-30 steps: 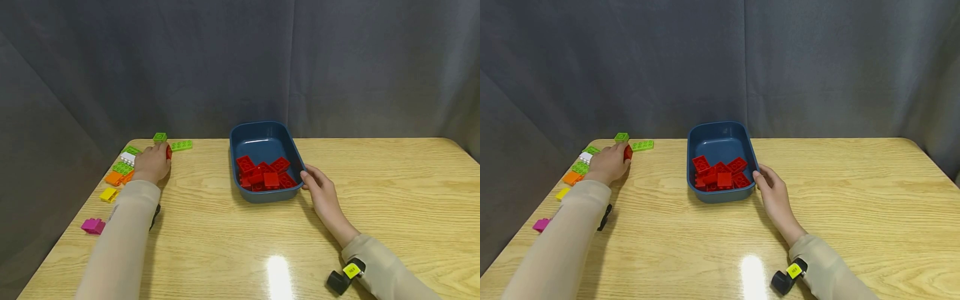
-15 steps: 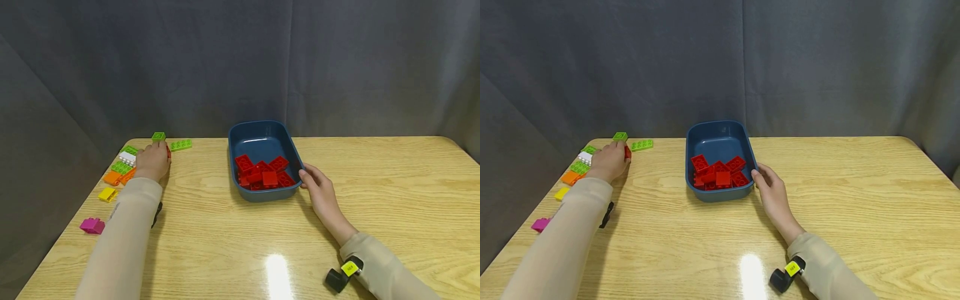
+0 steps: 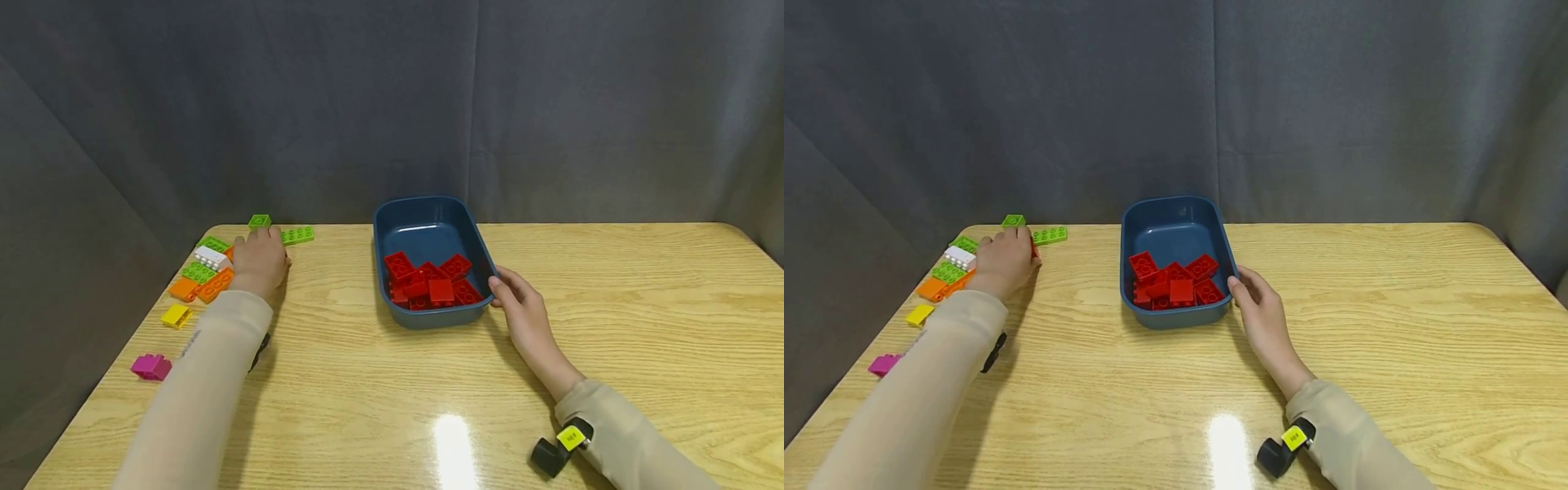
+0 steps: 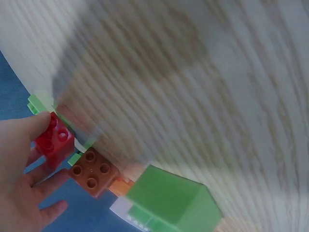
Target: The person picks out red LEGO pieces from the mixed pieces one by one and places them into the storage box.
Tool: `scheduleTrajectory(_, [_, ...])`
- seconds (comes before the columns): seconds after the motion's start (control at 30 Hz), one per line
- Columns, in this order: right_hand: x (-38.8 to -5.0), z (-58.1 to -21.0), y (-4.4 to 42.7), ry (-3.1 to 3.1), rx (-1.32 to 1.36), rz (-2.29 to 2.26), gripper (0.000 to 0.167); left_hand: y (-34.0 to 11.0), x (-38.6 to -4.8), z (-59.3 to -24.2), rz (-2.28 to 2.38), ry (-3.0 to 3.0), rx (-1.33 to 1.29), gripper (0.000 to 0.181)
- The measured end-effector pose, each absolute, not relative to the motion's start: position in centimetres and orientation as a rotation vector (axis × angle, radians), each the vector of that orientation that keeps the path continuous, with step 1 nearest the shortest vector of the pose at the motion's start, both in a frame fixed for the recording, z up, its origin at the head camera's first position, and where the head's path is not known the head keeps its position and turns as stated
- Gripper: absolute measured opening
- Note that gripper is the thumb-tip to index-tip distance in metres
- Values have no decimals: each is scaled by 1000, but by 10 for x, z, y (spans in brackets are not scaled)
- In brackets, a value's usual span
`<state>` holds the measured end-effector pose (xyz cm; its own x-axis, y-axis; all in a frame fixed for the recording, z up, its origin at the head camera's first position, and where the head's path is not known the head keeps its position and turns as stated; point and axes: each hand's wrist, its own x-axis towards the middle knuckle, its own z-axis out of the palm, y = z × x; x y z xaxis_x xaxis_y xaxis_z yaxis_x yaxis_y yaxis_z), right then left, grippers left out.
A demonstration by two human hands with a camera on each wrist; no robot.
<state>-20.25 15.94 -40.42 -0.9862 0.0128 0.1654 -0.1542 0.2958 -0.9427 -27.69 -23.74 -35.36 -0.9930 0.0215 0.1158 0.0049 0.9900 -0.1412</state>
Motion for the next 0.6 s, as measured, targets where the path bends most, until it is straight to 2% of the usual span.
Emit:
scheduleTrajectory(0.3, [-201, -402, 159, -2420, 123, 1788, 52, -217, -277, -344, -46, -2914, 15, 55])
scheduleTrajectory(0.6, [-202, -404, 159, -2404, 119, 1808, 50, -186, -276, -339, -218, -2752, -183, 55])
